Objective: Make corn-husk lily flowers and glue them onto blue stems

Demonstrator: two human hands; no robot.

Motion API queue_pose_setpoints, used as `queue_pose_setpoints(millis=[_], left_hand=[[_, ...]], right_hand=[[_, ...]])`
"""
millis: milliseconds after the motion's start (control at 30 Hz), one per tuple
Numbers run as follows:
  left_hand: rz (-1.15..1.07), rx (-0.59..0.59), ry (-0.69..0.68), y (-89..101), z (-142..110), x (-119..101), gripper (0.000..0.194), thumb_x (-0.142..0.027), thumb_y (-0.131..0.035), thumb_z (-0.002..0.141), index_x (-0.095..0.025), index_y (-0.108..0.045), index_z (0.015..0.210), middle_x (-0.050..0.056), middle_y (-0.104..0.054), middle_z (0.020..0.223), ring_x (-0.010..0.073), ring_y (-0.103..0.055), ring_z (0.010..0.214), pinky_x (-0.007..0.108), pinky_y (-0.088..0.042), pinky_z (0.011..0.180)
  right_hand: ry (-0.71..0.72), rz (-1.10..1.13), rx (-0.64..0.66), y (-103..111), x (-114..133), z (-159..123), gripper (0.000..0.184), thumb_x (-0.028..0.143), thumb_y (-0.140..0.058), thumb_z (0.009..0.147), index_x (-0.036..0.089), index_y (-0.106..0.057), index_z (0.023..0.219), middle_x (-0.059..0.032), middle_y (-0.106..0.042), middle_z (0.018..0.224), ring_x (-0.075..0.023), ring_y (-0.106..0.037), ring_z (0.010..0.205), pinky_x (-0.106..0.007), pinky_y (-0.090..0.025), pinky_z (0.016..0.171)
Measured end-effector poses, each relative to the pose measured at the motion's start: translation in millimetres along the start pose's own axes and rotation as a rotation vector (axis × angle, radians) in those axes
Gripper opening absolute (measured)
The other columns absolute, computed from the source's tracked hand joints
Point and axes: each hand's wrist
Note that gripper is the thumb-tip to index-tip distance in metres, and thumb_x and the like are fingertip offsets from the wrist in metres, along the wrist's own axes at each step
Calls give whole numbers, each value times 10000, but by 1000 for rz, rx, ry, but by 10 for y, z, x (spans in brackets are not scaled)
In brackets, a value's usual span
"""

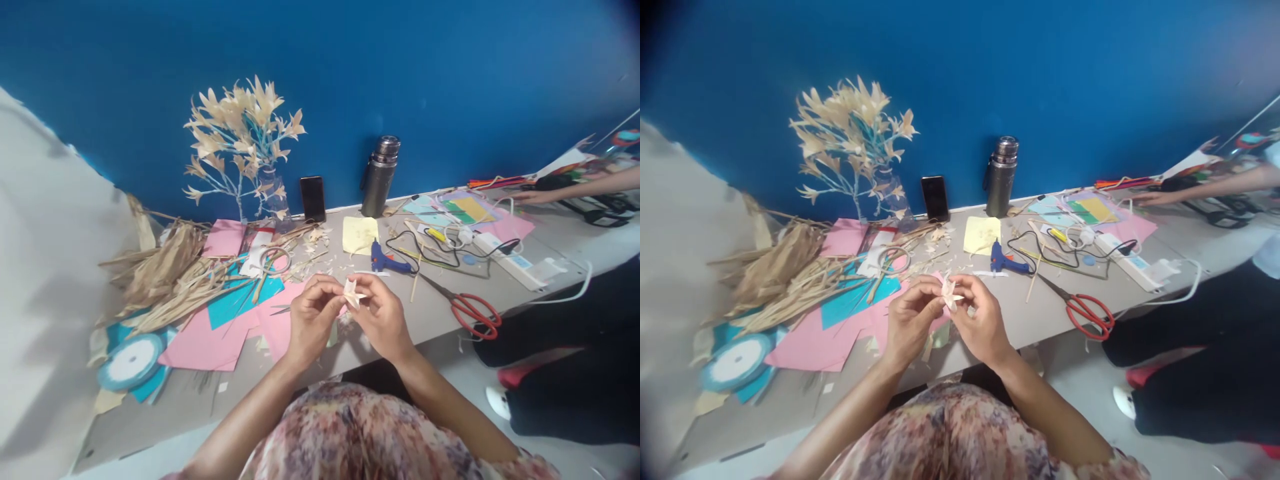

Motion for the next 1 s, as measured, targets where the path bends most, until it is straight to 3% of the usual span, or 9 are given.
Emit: queue_pose_setpoints(millis=[267, 400, 500, 733, 833, 1000], left_hand=[[-226, -10, 263, 84, 50, 158, 195, -263, -863, 698, -158, -703, 730, -34, -567, 664, 52, -401, 510, 212, -321, 511], [-306, -60, 362, 108, 92, 165, 254, -276, -889, 657, -153, -670, 691, -60, -510, 580, 42, -367, 476, 216, -318, 528], [-328, -6, 370, 9, 126, 146, 284, -290, -910, 630, -149, -667, 671, -61, -486, 545, 50, -384, 480, 214, -315, 527], [-297, 92, 379, -329, 177, 69, 399, -375, -956, 510, -145, -649, 623, -48, -479, 532, 56, -378, 477, 202, -305, 502], [-273, 75, 470, -389, 202, 46, 456, -451, -960, 468, -150, -659, 628, -59, -422, 512, 66, -352, 476, 199, -298, 471], [-235, 64, 520, -383, 213, 92, 458, -464, -965, 416, -163, -693, 630, -50, -418, 497, 99, -387, 493, 223, -356, 458]], right_hand=[[87, -339, -42, 223, -135, -26, 108, 195, -634, 857, 208, -717, 926, -33, -730, 841, -164, -644, 701, -266, -515, 650], [6, -360, -14, 366, -256, -140, 92, 210, -632, 867, 200, -718, 836, -16, -707, 750, -148, -620, 635, -244, -487, 598], [-11, -329, -29, 394, -230, -168, 81, 210, -642, 863, 198, -720, 847, -11, -711, 740, -141, -620, 619, -230, -481, 578], [221, -416, -69, 483, 78, -88, 148, 215, -624, 904, 208, -714, 787, -23, -715, 728, -153, -626, 665, -252, -481, 665], [236, -424, -103, 531, 124, -99, 214, 251, -618, 905, 200, -695, 713, -13, -688, 654, -143, -604, 616, -243, -463, 637], [260, -362, -224, 501, 65, -113, 186, 338, -768, 767, 193, -703, 669, 2, -662, 597, -120, -552, 525, -219, -436, 556]])
Point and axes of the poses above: each hand's wrist, its own z-axis towards the middle knuckle, its own y-axis out of the back of the hand, x = y × z
